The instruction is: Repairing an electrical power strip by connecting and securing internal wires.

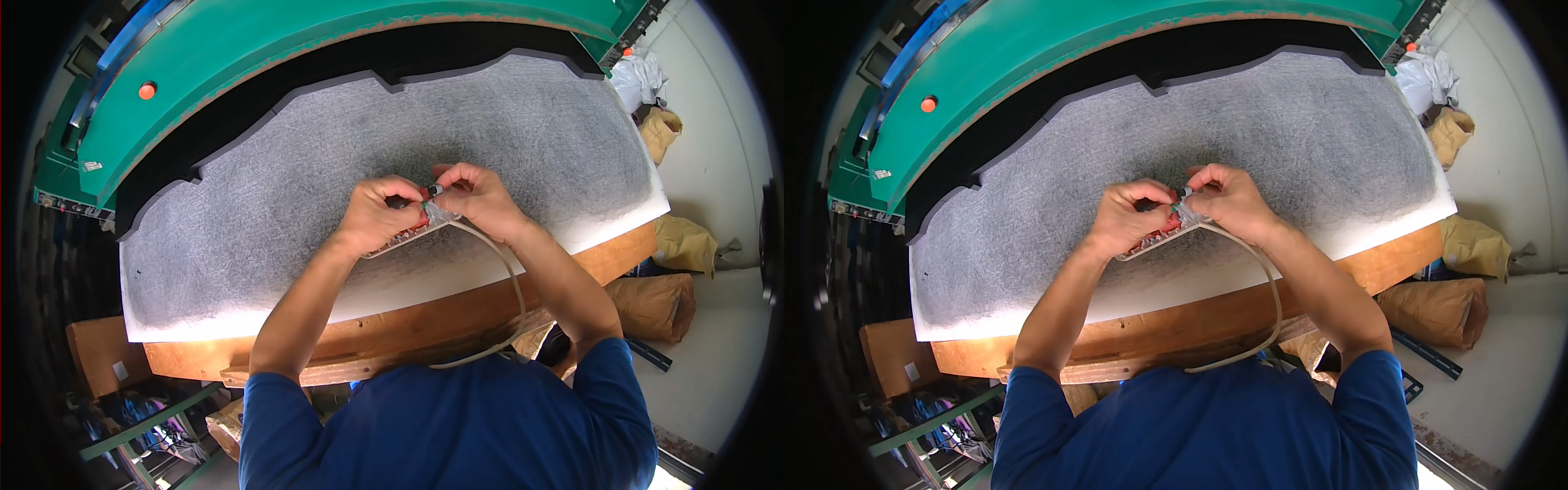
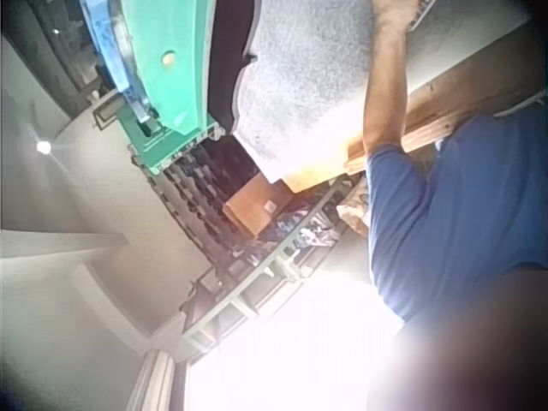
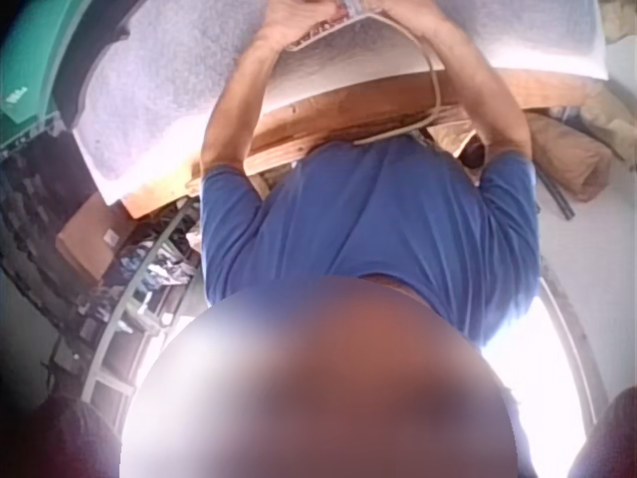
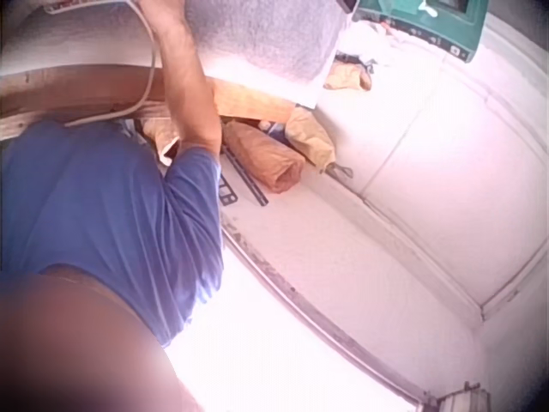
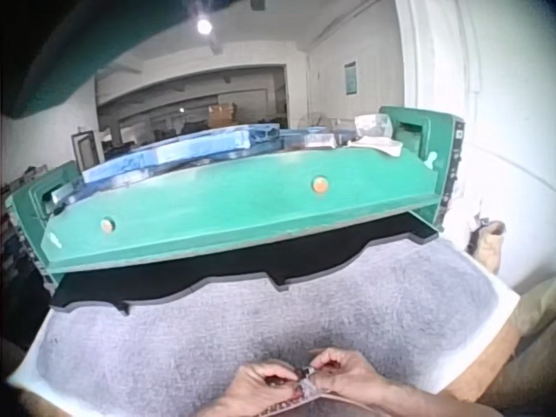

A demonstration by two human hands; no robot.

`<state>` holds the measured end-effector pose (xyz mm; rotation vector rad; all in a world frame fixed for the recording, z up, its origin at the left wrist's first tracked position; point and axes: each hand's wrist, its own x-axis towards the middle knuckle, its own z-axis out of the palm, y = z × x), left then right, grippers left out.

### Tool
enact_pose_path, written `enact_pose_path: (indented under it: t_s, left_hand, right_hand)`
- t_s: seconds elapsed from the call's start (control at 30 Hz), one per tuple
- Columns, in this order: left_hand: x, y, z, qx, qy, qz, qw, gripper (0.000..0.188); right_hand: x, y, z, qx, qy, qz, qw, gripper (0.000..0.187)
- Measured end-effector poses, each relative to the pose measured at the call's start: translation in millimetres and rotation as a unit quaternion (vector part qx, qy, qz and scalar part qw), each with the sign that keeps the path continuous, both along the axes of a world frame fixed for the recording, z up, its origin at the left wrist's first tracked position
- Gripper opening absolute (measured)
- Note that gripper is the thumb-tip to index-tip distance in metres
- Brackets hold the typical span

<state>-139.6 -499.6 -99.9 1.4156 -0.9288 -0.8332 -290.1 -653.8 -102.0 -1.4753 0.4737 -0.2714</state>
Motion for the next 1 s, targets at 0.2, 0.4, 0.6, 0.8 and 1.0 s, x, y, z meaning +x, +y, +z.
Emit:
enact_pose_path:
  t_s: [0.2, 0.4, 0.6, 0.8, 1.0]
  left_hand:
    - [1, 1, -1, -0.007, -0.017, -0.005, 1.0, 0.007]
    - [0, 3, -2, -0.03, 0.026, -0.012, 0.999, 0.007]
    - [-1, 4, -1, -0.032, -0.017, -0.011, 0.999, 0.011]
    - [-2, 2, -6, -0.045, -0.036, 0.003, 0.998, 0.011]
    - [-4, 1, -8, -0.062, -0.043, 0.03, 0.997, 0.009]
  right_hand:
    - [1, 8, 1, -0.006, 0.02, -0.036, 0.999, 0.02]
    - [-3, 9, 8, -0.041, 0.015, 0.012, 0.999, 0.018]
    - [-1, 14, 6, -0.062, -0.019, 0.002, 0.998, 0.017]
    - [6, 10, 8, -0.131, 0.037, 0.042, 0.99, 0.011]
    - [5, 2, 8, -0.204, -0.011, 0.056, 0.977, 0.015]
